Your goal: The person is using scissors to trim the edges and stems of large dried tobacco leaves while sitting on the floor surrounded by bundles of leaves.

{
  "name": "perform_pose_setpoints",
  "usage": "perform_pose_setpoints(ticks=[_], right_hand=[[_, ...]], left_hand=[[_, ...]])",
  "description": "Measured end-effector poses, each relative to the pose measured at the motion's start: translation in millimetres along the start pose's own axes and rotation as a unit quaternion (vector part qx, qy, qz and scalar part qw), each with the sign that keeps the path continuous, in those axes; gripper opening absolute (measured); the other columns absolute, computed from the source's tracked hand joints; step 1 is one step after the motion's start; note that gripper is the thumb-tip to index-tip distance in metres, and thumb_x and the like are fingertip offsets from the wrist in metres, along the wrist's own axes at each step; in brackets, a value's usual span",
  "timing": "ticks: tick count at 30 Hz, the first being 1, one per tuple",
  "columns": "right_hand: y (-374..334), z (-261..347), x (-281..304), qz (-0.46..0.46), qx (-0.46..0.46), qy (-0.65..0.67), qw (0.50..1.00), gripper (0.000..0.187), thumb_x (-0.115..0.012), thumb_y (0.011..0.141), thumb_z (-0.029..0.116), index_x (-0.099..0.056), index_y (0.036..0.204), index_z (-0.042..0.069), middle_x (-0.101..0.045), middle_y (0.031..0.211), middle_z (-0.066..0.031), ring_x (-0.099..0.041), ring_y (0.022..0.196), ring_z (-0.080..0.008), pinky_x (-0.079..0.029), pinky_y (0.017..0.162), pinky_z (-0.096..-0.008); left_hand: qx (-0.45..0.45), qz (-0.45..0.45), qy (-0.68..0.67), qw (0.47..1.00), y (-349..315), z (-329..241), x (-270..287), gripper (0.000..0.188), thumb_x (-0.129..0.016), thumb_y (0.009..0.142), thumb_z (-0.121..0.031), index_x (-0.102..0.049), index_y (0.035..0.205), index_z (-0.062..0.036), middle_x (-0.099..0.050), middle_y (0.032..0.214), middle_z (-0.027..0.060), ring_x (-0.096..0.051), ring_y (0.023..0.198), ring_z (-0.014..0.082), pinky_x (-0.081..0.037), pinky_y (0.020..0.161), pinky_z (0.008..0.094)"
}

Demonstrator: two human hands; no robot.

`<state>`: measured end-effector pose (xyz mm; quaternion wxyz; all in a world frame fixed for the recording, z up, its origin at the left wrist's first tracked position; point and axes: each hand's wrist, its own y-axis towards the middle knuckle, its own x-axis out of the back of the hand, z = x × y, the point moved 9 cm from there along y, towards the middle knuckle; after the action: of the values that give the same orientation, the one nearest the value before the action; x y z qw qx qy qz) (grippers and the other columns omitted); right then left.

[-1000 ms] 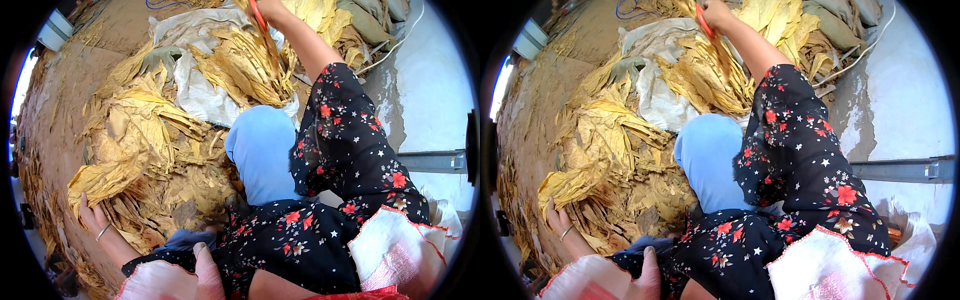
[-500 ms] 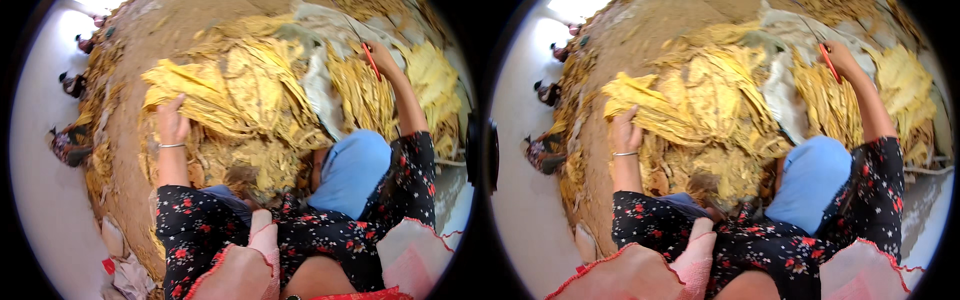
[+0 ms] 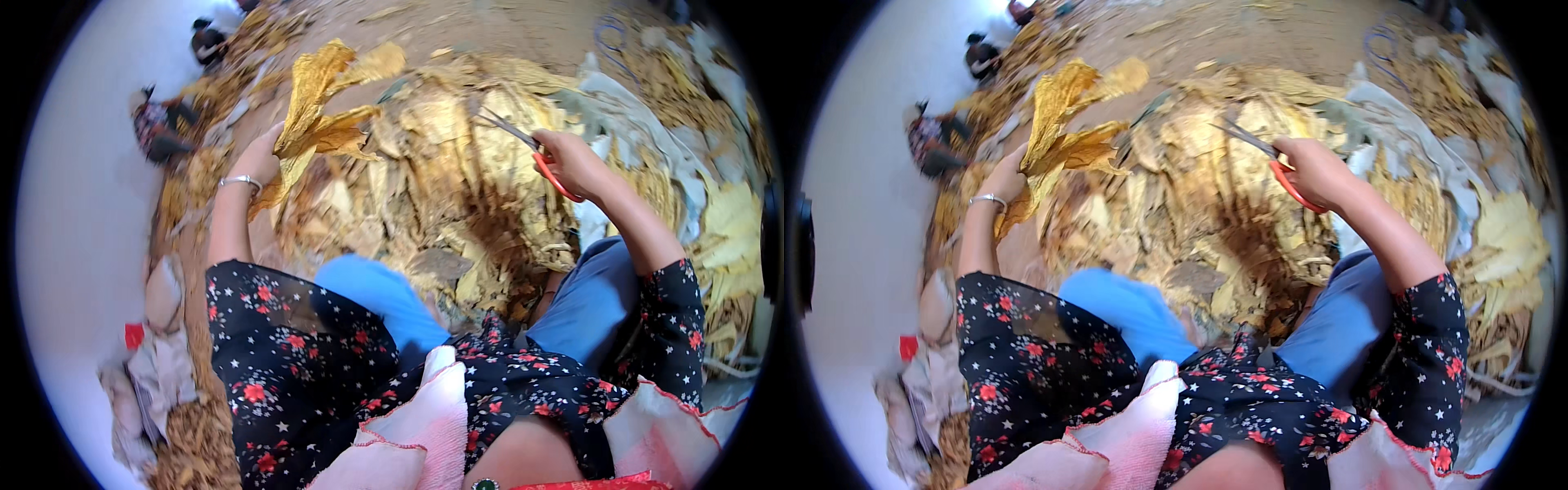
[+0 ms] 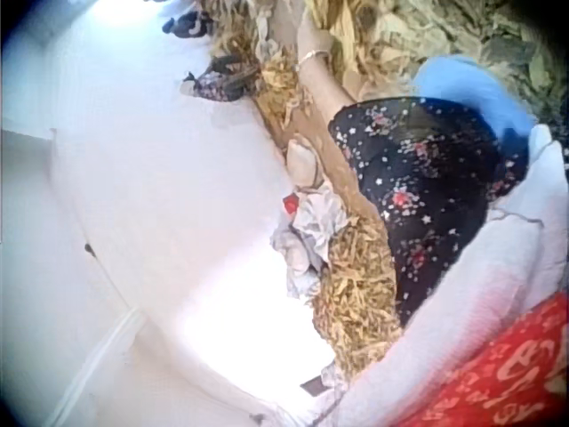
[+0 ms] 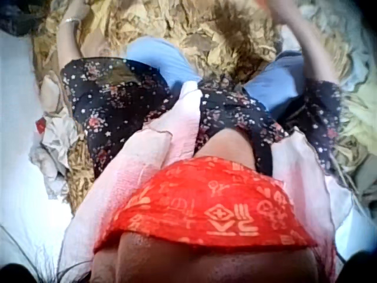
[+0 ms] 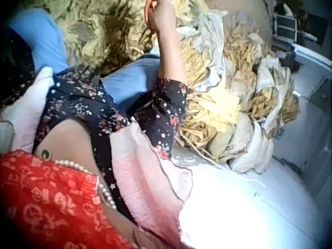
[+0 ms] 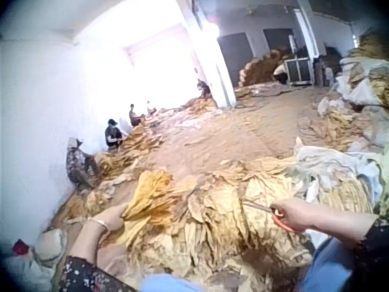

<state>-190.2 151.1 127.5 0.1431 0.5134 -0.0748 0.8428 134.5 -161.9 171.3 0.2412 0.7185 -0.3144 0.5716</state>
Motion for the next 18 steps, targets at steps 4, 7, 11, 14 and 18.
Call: perform_pose_setpoints(ticks=[4, 7, 11, 14, 18], right_hand=[[7.9, 5.7, -57.8, 0.068, 0.026, 0.000, 0.997, 0.022, -0.065, 0.076, 0.005, -0.050, 0.089, -0.002, -0.053, 0.067, -0.0158, -0.048, 0.061, -0.0212, -0.042, 0.059, -0.0367], [10.3, 3.3, -68.4, 0.103, 0.037, -0.027, 0.994, 0.023, -0.067, 0.074, 0.004, -0.051, 0.090, -0.002, -0.052, 0.065, -0.0131, -0.048, 0.061, -0.0205, -0.042, 0.059, -0.0359], [12.1, 3.7, -66.6, 0.130, -0.008, -0.050, 0.990, 0.028, -0.068, 0.071, 0.004, -0.052, 0.094, -0.002, -0.050, 0.063, -0.0127, -0.046, 0.059, -0.0220, -0.040, 0.057, -0.0365], [19.8, 2.0, -86.1, 0.157, -0.004, -0.053, 0.986, 0.030, -0.068, 0.071, 0.005, -0.052, 0.095, -0.002, -0.051, 0.065, -0.0135, -0.047, 0.060, -0.0235, -0.041, 0.060, -0.0364], [21.6, 8.1, -87.4, 0.168, -0.011, -0.064, 0.984, 0.031, -0.069, 0.071, 0.006, -0.052, 0.096, -0.002, -0.051, 0.066, -0.0139, -0.048, 0.061, -0.0249, -0.041, 0.061, -0.0365]], left_hand=[[0.147, 0.142, -0.039, 0.978, -108.6, 76.0, 6.7, 0.070, -0.045, 0.070, 0.011, -0.040, 0.137, -0.0101, -0.058, 0.121, 0.0166, -0.053, 0.112, 0.0253, -0.038, 0.098, 0.0318], [0.252, 0.182, -0.199, 0.929, -169.0, 147.9, -25.2, 0.069, -0.053, 0.068, 0.012, -0.043, 0.134, -0.0084, -0.060, 0.115, 0.0099, -0.056, 0.105, 0.0193, -0.043, 0.092, 0.0315], [0.350, 0.145, -0.428, 0.820, -248.4, 201.4, -54.0, 0.060, -0.055, 0.071, 0.012, -0.047, 0.128, -0.0042, -0.060, 0.112, 0.0084, -0.058, 0.102, 0.0189, -0.047, 0.088, 0.0333], [0.387, 0.125, -0.472, 0.782, -301.6, 226.9, -69.1, 0.058, -0.057, 0.071, 0.011, -0.047, 0.127, -0.0013, -0.060, 0.113, 0.0090, -0.058, 0.103, 0.0200, -0.047, 0.090, 0.0337], [0.347, 0.081, -0.594, 0.722, -322.5, 228.8, -82.2, 0.061, -0.061, 0.069, 0.008, -0.045, 0.127, 0.0007, -0.058, 0.117, 0.0099, -0.057, 0.106, 0.0219, -0.044, 0.093, 0.0337]])
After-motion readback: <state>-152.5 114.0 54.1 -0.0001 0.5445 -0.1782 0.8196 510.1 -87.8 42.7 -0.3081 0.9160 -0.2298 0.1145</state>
